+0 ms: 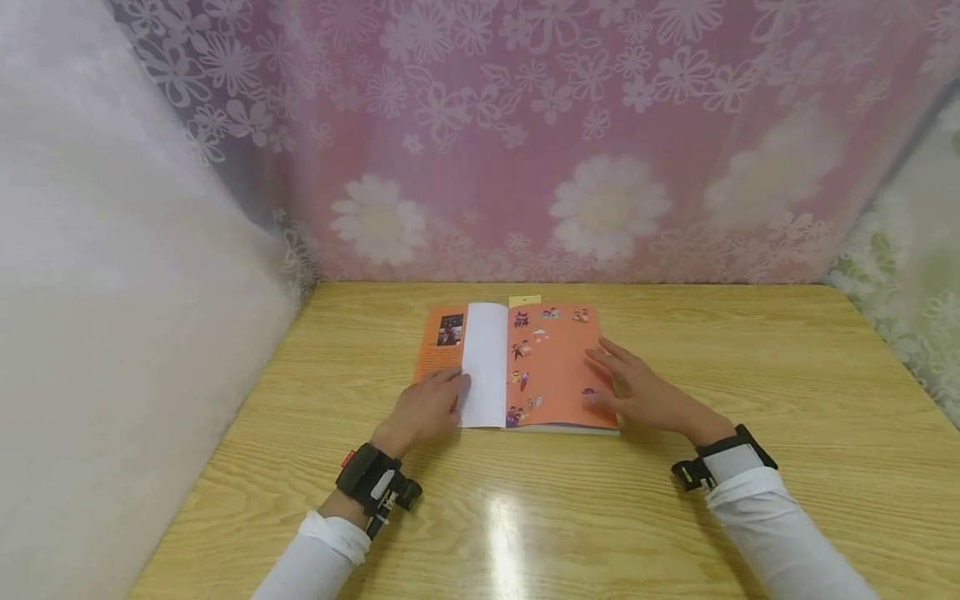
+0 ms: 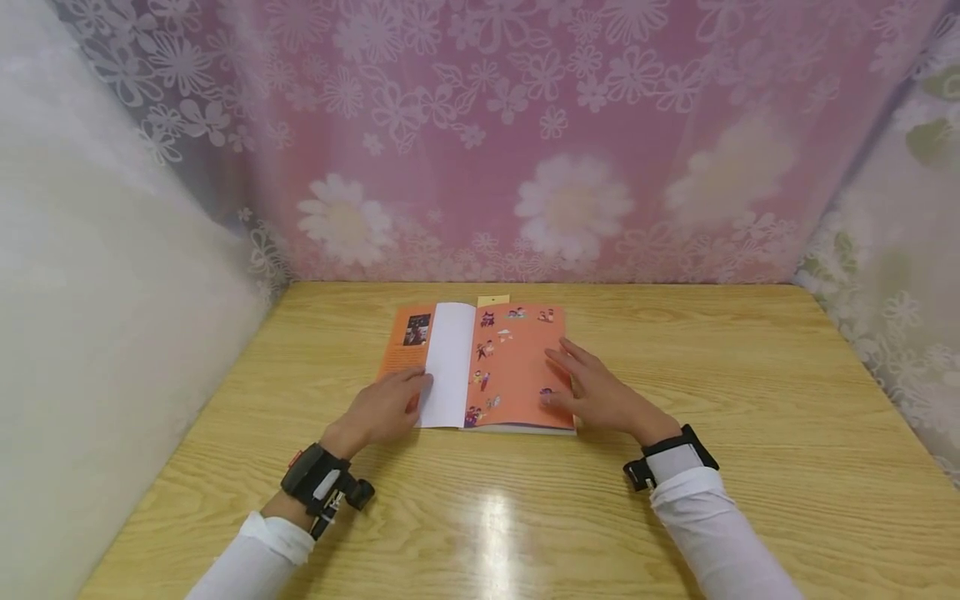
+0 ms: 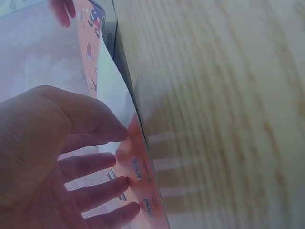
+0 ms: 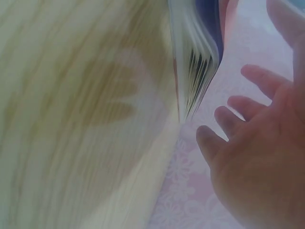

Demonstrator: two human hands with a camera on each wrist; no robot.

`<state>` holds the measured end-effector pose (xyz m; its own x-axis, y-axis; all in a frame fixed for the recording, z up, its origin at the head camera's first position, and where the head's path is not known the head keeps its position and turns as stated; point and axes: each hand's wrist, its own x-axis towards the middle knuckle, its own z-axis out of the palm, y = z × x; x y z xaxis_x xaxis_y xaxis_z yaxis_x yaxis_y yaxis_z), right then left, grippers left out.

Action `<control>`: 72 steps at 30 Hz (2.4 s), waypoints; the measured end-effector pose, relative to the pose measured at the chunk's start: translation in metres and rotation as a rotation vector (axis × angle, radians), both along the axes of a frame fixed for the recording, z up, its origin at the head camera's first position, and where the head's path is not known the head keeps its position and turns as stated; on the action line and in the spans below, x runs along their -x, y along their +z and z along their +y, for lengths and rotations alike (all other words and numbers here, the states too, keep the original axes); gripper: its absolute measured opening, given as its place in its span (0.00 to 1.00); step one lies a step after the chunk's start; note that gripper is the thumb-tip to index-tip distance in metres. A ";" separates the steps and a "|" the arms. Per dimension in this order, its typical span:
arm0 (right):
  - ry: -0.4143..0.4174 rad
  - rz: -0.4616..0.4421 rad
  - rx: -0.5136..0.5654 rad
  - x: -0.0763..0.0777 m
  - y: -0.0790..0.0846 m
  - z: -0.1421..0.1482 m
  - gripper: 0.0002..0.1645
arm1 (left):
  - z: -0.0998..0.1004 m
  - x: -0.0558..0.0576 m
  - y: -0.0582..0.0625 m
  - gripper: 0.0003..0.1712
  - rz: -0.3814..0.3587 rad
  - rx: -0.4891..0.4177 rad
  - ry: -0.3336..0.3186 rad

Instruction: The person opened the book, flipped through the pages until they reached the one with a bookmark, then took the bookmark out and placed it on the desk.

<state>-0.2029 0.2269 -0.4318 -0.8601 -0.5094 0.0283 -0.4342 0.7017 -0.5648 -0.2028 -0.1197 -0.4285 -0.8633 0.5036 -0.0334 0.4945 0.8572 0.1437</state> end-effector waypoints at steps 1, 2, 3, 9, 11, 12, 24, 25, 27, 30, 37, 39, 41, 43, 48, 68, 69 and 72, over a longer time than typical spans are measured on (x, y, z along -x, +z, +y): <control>0.003 -0.008 -0.004 0.000 0.000 0.001 0.47 | 0.000 0.000 0.000 0.24 0.005 -0.010 0.008; 0.005 -0.013 -0.010 0.001 -0.001 0.002 0.49 | 0.000 0.000 0.001 0.23 0.011 -0.021 0.016; 0.007 -0.021 -0.010 0.001 -0.001 0.003 0.50 | 0.000 0.001 0.000 0.22 0.018 -0.028 0.025; 0.053 -0.020 -0.006 0.001 -0.003 0.007 0.57 | 0.002 0.003 0.000 0.20 0.049 -0.054 0.040; 0.070 -0.015 -0.016 0.002 -0.003 0.008 0.58 | 0.002 0.003 0.000 0.20 0.051 -0.058 0.038; 0.071 -0.015 -0.026 0.002 -0.004 0.008 0.58 | 0.002 0.003 0.000 0.20 0.052 -0.063 0.035; 0.020 0.032 -0.109 0.010 -0.005 0.003 0.59 | 0.003 0.003 -0.004 0.19 0.113 -0.118 0.029; 0.009 0.036 -0.101 0.010 -0.005 0.003 0.58 | 0.004 0.002 -0.004 0.20 0.122 -0.123 0.030; -0.008 0.050 -0.092 0.011 -0.006 0.003 0.58 | 0.006 0.002 -0.003 0.23 0.145 -0.146 0.028; -0.025 0.059 -0.068 0.011 -0.006 0.003 0.57 | 0.009 0.000 -0.002 0.31 0.175 -0.185 0.040; -0.042 0.080 -0.049 0.011 -0.001 0.001 0.57 | 0.020 -0.004 -0.002 0.49 0.208 -0.152 0.092; -0.047 0.099 -0.054 0.011 0.000 0.000 0.57 | 0.023 -0.005 -0.002 0.51 0.221 -0.139 0.094; -0.052 0.114 -0.057 0.012 0.001 -0.001 0.56 | 0.025 -0.006 -0.002 0.52 0.230 -0.135 0.097; -0.054 0.127 -0.054 0.012 0.002 -0.003 0.56 | 0.028 -0.008 -0.001 0.52 0.235 -0.132 0.091; -0.047 0.161 -0.024 0.013 0.007 -0.005 0.55 | 0.036 -0.011 0.001 0.54 0.245 -0.099 0.056; -0.017 0.204 0.074 0.014 0.020 -0.016 0.54 | 0.057 -0.005 0.004 0.49 0.365 -0.174 -0.130; -0.015 0.206 0.079 0.014 0.020 -0.016 0.55 | 0.057 -0.005 0.004 0.51 0.372 -0.185 -0.142; -0.013 0.205 0.090 0.014 0.022 -0.018 0.60 | 0.057 -0.004 0.006 0.58 0.395 -0.221 -0.175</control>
